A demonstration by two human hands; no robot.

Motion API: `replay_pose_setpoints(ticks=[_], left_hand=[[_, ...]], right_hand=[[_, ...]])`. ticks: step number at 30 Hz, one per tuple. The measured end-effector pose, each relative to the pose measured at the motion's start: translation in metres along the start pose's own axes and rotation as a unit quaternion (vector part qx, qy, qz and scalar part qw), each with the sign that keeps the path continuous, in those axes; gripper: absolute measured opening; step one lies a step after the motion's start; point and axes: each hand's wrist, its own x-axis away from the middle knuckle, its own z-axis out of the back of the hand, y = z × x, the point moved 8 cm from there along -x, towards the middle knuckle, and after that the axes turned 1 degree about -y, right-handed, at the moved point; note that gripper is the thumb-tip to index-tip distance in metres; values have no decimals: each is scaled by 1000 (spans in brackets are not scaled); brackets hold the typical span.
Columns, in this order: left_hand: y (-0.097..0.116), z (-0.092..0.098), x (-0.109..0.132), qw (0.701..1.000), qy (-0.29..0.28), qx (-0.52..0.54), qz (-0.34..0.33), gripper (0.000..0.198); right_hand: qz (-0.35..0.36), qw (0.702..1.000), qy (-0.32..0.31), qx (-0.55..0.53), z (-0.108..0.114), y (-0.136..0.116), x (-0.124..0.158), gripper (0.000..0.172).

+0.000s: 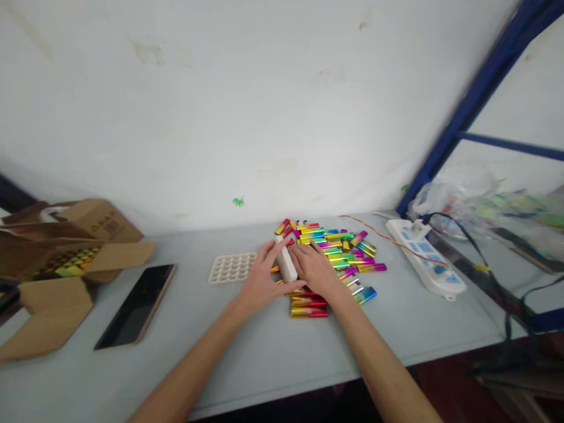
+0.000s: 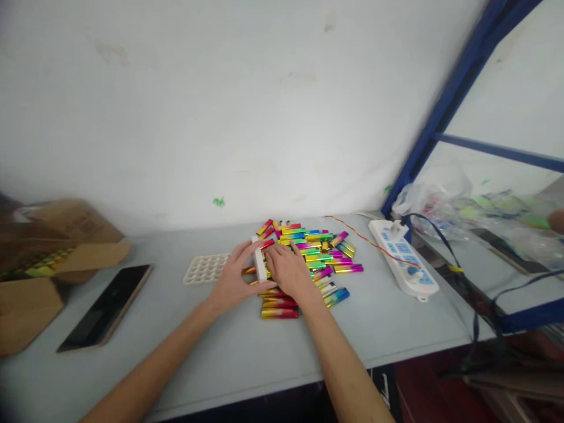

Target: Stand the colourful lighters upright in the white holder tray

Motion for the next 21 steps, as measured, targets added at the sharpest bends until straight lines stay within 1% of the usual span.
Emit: replay_pose_setpoints(ticks=[4,7,9,11,12,14,15,16,18,21], left_hand=[[-2,15,4,1000,-2,-30,-8,91],[-1,18,4,999,-8,-40,-24,93],[1,13,2,999,-16,-36,-34,95],[4,4,0,998,-27,-27,-41,95],[5,-1,-1,998,-32,-23,-42,95],[7,-7,-2,998,-38,-17,-41,94],[8,-8,-2,998,-39,-16,-40,93],[8,-6,-2,998,-38,-17,-38,92],[8,3,-1,999,-26,-23,-34,89],[9,29,0,998,18,-45,-34,82]], right_hand=[[-18,1000,26,-5,1,5,-2,33],[-32,999,29,-20,2,7,-2,34],[-37,999,29,-27,2,6,0,34],[-22,999,21,-27,1,1,2,34],[-8,1000,14,-25,0,-2,3,37],[15,1000,0,-21,-4,-7,4,49],[20,1000,-4,-18,-6,-8,5,53],[20,1000,-4,-15,-7,-8,5,54],[10,1000,6,-7,-8,-6,4,49],[-8,1000,29,-1,-9,-3,2,41]])
